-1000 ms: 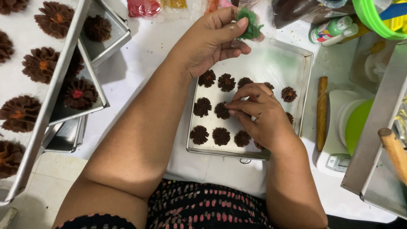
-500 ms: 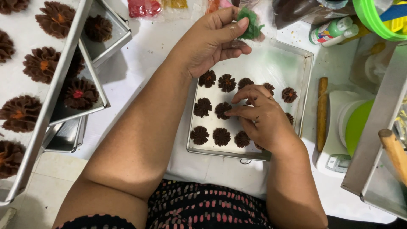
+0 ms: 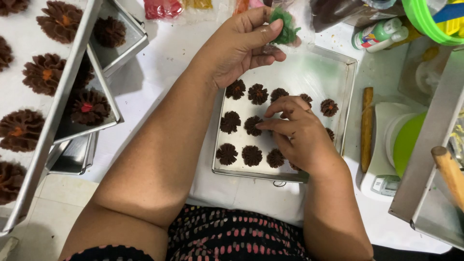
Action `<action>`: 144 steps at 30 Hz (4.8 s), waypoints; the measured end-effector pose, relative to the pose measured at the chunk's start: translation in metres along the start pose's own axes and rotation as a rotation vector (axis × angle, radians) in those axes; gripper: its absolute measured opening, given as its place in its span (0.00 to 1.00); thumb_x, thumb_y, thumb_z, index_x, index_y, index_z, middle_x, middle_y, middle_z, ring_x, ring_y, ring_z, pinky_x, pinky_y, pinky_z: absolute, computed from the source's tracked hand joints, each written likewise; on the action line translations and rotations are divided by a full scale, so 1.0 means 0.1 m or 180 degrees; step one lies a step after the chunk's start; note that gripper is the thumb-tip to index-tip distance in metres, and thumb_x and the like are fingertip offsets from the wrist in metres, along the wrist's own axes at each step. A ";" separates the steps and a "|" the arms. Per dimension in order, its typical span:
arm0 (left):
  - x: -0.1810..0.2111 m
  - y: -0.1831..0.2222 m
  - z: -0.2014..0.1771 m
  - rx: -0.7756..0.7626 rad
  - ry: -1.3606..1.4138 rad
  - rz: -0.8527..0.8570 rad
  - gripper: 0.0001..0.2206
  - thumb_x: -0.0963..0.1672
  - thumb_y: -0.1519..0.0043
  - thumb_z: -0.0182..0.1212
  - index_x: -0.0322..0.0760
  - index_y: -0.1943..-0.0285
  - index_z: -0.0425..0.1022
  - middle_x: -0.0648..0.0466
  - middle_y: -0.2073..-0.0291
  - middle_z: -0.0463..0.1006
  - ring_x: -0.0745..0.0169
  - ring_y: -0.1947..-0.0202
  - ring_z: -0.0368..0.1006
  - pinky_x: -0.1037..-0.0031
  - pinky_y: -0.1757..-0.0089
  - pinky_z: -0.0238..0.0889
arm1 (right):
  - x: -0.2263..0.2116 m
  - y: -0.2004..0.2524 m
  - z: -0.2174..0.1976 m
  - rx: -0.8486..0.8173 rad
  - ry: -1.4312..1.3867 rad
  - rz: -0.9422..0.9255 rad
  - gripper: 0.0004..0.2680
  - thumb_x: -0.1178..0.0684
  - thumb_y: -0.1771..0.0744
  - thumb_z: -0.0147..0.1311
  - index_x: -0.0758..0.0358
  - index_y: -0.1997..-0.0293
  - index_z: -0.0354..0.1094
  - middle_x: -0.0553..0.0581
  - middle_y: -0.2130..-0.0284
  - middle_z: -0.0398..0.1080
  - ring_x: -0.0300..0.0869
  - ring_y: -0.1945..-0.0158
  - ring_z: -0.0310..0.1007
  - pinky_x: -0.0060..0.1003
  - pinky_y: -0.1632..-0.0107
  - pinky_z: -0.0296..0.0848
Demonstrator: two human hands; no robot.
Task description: Decorating chocolate cookies with green sprinkles and applying a glaze using a brush.
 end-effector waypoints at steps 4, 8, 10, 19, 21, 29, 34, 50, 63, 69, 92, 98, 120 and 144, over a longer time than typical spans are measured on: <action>-0.01 0.00 -0.01 -0.0002 0.0012 -0.0004 0.12 0.46 0.38 0.65 0.38 0.48 0.78 0.49 0.56 0.85 0.64 0.66 0.83 0.83 0.64 0.76 | 0.03 0.01 0.05 -0.0125 0.0078 0.0038 0.13 0.68 0.35 0.54 0.55 0.54 0.80 0.52 0.52 0.70 0.53 0.43 0.66 0.46 0.44 0.69; -0.01 0.00 -0.01 -0.0057 0.0019 0.0032 0.12 0.47 0.38 0.65 0.39 0.49 0.78 0.49 0.56 0.85 0.64 0.66 0.83 0.82 0.62 0.77 | -0.01 0.00 0.01 0.0001 0.0062 -0.0115 0.13 0.70 0.36 0.53 0.57 0.53 0.79 0.54 0.52 0.70 0.54 0.44 0.66 0.48 0.42 0.68; -0.01 -0.01 -0.02 -0.0038 0.0015 0.0010 0.13 0.47 0.39 0.66 0.39 0.48 0.78 0.50 0.57 0.85 0.64 0.67 0.83 0.82 0.62 0.77 | -0.02 0.01 0.00 0.0002 0.0070 -0.0094 0.12 0.68 0.34 0.53 0.56 0.53 0.79 0.53 0.52 0.70 0.56 0.42 0.65 0.50 0.40 0.69; -0.02 -0.02 -0.01 -0.0051 -0.0010 -0.0024 0.12 0.47 0.38 0.64 0.39 0.48 0.77 0.47 0.56 0.86 0.65 0.67 0.83 0.83 0.64 0.76 | -0.09 -0.04 -0.17 0.0461 -0.0266 -0.0028 0.13 0.72 0.35 0.47 0.61 0.57 0.79 0.54 0.55 0.72 0.50 0.46 0.69 0.44 0.40 0.68; -0.02 -0.01 0.01 -0.0119 -0.0064 -0.0018 0.11 0.46 0.37 0.63 0.40 0.48 0.77 0.47 0.55 0.86 0.66 0.67 0.83 0.83 0.63 0.76 | -0.04 0.01 -0.27 0.1076 -0.0262 -0.0016 0.08 0.71 0.31 0.48 0.68 0.59 0.75 0.60 0.56 0.70 0.51 0.50 0.70 0.42 0.46 0.71; -0.08 0.08 0.21 -0.0615 -0.0485 -0.0347 0.07 0.42 0.36 0.62 0.36 0.52 0.75 0.43 0.55 0.86 0.61 0.65 0.83 0.80 0.61 0.79 | 0.12 0.29 -0.53 0.2901 -0.0710 0.0997 0.07 0.56 0.26 0.49 0.66 0.44 0.61 0.63 0.46 0.68 0.43 0.45 0.71 0.33 0.51 0.75; -0.17 0.14 0.29 -0.0790 -0.0733 -0.0692 0.09 0.44 0.38 0.64 0.35 0.52 0.75 0.48 0.61 0.83 0.54 0.62 0.85 0.78 0.59 0.81 | -0.11 0.14 -0.60 0.2627 -0.0294 0.0533 0.05 0.56 0.26 0.48 0.68 0.52 0.66 0.66 0.52 0.67 0.49 0.44 0.67 0.36 0.50 0.72; -0.11 0.15 0.29 -0.0868 -0.0863 -0.0601 0.16 0.46 0.39 0.64 0.38 0.43 0.75 0.50 0.53 0.83 0.56 0.59 0.84 0.75 0.55 0.81 | -0.19 -0.17 -0.90 0.1478 0.0292 0.0790 0.05 0.67 0.29 0.62 0.64 0.51 0.77 0.62 0.48 0.71 0.48 0.39 0.66 0.45 0.36 0.71; -0.17 0.10 0.27 -0.0908 -0.0837 -0.0486 0.13 0.45 0.38 0.65 0.38 0.46 0.77 0.51 0.56 0.84 0.56 0.59 0.84 0.76 0.55 0.81 | -0.02 -0.14 -0.83 0.1423 0.0761 0.0836 0.03 0.57 0.29 0.65 0.61 0.52 0.80 0.58 0.48 0.73 0.49 0.39 0.64 0.50 0.34 0.64; -0.27 0.05 0.25 -0.1044 -0.0794 -0.0427 0.09 0.45 0.38 0.66 0.39 0.52 0.75 0.54 0.59 0.83 0.62 0.60 0.82 0.77 0.55 0.80 | 0.07 -0.08 -0.76 0.1500 0.0899 0.0625 0.07 0.57 0.33 0.74 0.61 0.55 0.81 0.59 0.47 0.71 0.52 0.38 0.61 0.45 0.38 0.63; -0.28 0.07 0.29 -0.0966 -0.0704 -0.0408 0.09 0.44 0.38 0.66 0.40 0.53 0.74 0.55 0.59 0.83 0.66 0.59 0.80 0.76 0.55 0.81 | -0.02 -0.13 -0.71 0.1631 0.0780 0.0393 0.04 0.67 0.32 0.70 0.68 0.59 0.80 0.62 0.49 0.72 0.54 0.40 0.62 0.44 0.45 0.64; -0.28 0.06 0.28 -0.0940 -0.0651 -0.0447 0.11 0.45 0.39 0.66 0.39 0.51 0.73 0.51 0.57 0.84 0.59 0.59 0.84 0.76 0.55 0.81 | -0.06 -0.15 -0.70 0.1610 0.0873 0.0273 0.02 0.65 0.31 0.62 0.67 0.60 0.77 0.63 0.51 0.72 0.54 0.44 0.64 0.48 0.40 0.65; -0.08 -0.07 0.01 -0.0294 0.0146 0.0019 0.08 0.42 0.37 0.62 0.36 0.50 0.75 0.42 0.54 0.86 0.57 0.55 0.84 0.74 0.52 0.79 | -0.41 -0.22 -0.61 0.1801 -0.0031 0.0074 0.02 0.63 0.29 0.62 0.71 0.56 0.73 0.62 0.53 0.66 0.50 0.46 0.68 0.41 0.40 0.71; 0.02 -0.03 -0.01 -0.0262 0.0147 0.0268 0.08 0.46 0.40 0.65 0.40 0.56 0.76 0.41 0.55 0.87 0.60 0.58 0.85 0.76 0.52 0.79 | -0.27 -0.49 0.26 -0.0040 -0.0045 -0.0205 0.02 0.59 0.32 0.62 0.58 0.58 0.79 0.53 0.55 0.70 0.51 0.49 0.66 0.42 0.46 0.65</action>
Point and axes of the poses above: each hand's wrist, its own y-axis away from the middle knuckle, its own z-axis out of the palm, x = y × z, the point moved 6 cm from there along -y, towards the middle knuckle
